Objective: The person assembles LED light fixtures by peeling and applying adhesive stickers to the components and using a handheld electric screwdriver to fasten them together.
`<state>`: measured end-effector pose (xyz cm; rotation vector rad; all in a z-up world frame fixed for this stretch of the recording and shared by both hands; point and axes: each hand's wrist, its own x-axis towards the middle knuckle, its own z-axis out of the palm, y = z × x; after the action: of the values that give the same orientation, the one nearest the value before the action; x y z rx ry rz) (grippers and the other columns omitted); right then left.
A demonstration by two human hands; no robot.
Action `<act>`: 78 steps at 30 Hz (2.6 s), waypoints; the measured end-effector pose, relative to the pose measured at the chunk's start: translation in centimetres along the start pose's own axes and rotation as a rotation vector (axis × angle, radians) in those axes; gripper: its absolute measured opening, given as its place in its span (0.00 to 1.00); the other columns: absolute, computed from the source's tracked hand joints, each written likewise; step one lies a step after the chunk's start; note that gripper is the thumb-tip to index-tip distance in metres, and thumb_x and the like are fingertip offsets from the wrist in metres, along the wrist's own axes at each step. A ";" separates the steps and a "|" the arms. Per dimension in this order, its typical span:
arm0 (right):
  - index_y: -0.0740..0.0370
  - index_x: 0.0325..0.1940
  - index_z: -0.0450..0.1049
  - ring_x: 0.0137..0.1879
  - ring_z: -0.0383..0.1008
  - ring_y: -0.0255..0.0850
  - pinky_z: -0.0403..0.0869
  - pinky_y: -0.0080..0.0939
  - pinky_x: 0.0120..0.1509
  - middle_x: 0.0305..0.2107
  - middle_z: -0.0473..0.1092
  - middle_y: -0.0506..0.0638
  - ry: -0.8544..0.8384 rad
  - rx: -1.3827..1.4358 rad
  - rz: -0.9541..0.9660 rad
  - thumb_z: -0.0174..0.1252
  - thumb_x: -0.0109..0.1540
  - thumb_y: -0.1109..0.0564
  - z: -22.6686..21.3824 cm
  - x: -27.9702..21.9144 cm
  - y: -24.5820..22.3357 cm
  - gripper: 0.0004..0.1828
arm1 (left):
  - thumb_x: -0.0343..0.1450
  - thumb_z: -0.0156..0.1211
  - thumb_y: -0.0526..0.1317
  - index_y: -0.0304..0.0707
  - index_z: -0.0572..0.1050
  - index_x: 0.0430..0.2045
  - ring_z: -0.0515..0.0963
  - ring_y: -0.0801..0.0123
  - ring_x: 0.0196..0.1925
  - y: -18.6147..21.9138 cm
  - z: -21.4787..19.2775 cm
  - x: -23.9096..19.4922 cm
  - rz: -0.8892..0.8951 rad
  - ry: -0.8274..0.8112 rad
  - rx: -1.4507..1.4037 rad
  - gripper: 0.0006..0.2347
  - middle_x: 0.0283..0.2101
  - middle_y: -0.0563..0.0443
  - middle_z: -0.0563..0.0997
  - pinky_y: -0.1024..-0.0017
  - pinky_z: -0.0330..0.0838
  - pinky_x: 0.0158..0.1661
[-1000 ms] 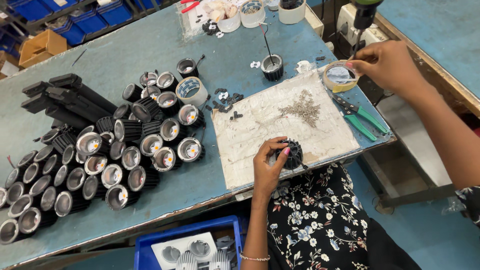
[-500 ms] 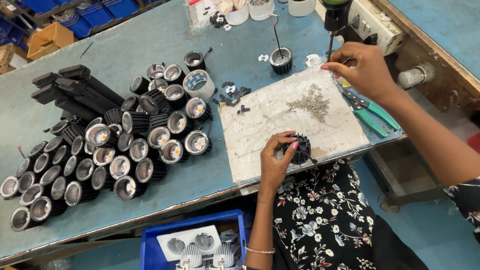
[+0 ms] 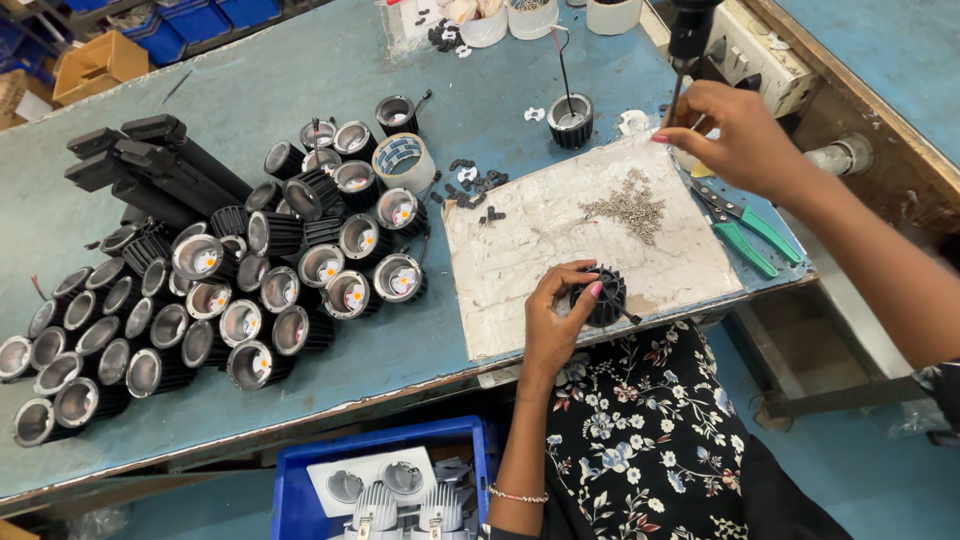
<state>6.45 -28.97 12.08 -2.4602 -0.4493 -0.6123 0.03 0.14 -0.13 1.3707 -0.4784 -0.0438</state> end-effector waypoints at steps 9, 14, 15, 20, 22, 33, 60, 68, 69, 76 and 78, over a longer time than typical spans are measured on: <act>0.66 0.49 0.78 0.42 0.79 0.45 0.78 0.43 0.49 0.39 0.77 0.57 -0.091 -0.185 0.027 0.67 0.66 0.47 -3.1 0.2 1.8 0.18 | 0.72 0.64 0.33 0.30 0.79 0.38 0.80 0.67 0.55 0.3 0.1 0.0 0.009 0.006 0.011 0.05 0.54 0.43 0.80 0.70 0.72 0.60; 0.65 0.60 0.71 0.39 0.80 0.52 0.77 0.50 0.41 0.37 0.76 0.62 -0.308 -0.325 0.484 0.69 0.61 0.49 -8.1 1.7 -3.2 0.28 | 0.72 0.64 0.33 0.30 0.79 0.38 0.80 0.67 0.55 0.6 0.1 0.0 0.001 0.007 0.024 0.05 0.54 0.43 0.80 0.69 0.73 0.60; 0.66 0.62 0.68 0.38 0.80 0.55 0.78 0.51 0.40 0.36 0.75 0.65 -0.353 -0.395 0.652 0.69 0.62 0.50 -9.2 2.4 -4.6 0.30 | 0.72 0.64 0.33 0.30 0.80 0.38 0.80 0.67 0.55 0.6 0.1 0.0 0.004 0.011 0.028 0.05 0.54 0.43 0.81 0.69 0.73 0.60; 0.64 0.58 0.69 0.36 0.77 0.52 0.76 0.50 0.38 0.34 0.73 0.62 -0.106 0.115 0.935 0.60 0.65 0.40 -11.4 2.1 -9.6 0.28 | 0.72 0.65 0.33 0.31 0.80 0.38 0.80 0.67 0.55 0.4 0.0 0.0 0.010 0.008 0.040 0.05 0.54 0.43 0.81 0.70 0.73 0.58; 0.64 0.57 0.68 0.36 0.76 0.52 0.76 0.50 0.38 0.33 0.72 0.62 -0.038 0.199 0.813 0.59 0.65 0.39 -10.8 1.7 -10.0 0.29 | 0.72 0.65 0.33 0.31 0.80 0.38 0.80 0.67 0.54 0.4 0.0 0.0 0.017 0.007 0.031 0.05 0.54 0.43 0.81 0.71 0.73 0.58; 0.66 0.53 0.64 0.32 0.69 0.51 0.71 0.50 0.35 0.30 0.66 0.61 0.151 0.641 0.173 0.51 0.66 0.32 -5.5 0.5 -8.3 0.33 | 0.72 0.64 0.35 0.36 0.80 0.41 0.80 0.66 0.56 1.3 -0.2 -0.1 0.062 0.001 0.107 0.06 0.52 0.46 0.82 0.71 0.72 0.59; 0.71 0.48 0.57 0.25 0.53 0.49 0.61 0.50 0.29 0.24 0.53 0.60 0.194 0.939 -0.015 0.36 0.66 0.16 1.4 -2.0 -12.1 0.49 | 0.70 0.66 0.37 0.40 0.83 0.40 0.80 0.66 0.58 1.5 -0.6 0.2 0.013 -0.027 0.136 0.07 0.53 0.48 0.81 0.69 0.71 0.61; 0.72 0.46 0.58 0.22 0.55 0.50 0.64 0.52 0.31 0.24 0.54 0.61 0.188 0.917 -0.055 0.35 0.64 0.15 2.2 -1.8 -11.2 0.51 | 0.70 0.67 0.38 0.40 0.83 0.40 0.80 0.66 0.58 1.5 -0.5 0.2 -0.008 -0.024 0.123 0.07 0.53 0.48 0.81 0.69 0.72 0.61; 0.72 0.46 0.58 0.22 0.55 0.50 0.64 0.52 0.30 0.24 0.54 0.61 0.181 0.900 -0.053 0.35 0.64 0.15 2.1 -1.8 -11.2 0.51 | 0.70 0.67 0.38 0.41 0.83 0.40 0.80 0.66 0.58 1.5 -0.5 0.2 -0.017 -0.025 0.121 0.07 0.53 0.48 0.81 0.69 0.72 0.61; 0.72 0.49 0.57 0.25 0.54 0.49 0.63 0.50 0.30 0.24 0.53 0.60 0.180 0.929 -0.003 0.35 0.66 0.16 2.7 -2.0 -10.7 0.50 | 0.70 0.67 0.38 0.41 0.83 0.40 0.80 0.65 0.58 1.4 -0.6 0.2 0.005 -0.025 0.138 0.07 0.53 0.48 0.82 0.69 0.71 0.62; 0.72 0.48 0.58 0.25 0.54 0.49 0.63 0.50 0.30 0.24 0.53 0.60 0.174 0.948 -0.008 0.35 0.67 0.16 3.0 -2.0 -10.5 0.50 | 0.70 0.66 0.38 0.41 0.83 0.41 0.81 0.65 0.58 1.4 -0.6 0.1 0.010 -0.024 0.138 0.07 0.53 0.48 0.82 0.69 0.72 0.62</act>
<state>1.15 -19.32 13.43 -1.4949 -0.5229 -0.4574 0.00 1.00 1.12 1.5047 -0.5161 -0.0194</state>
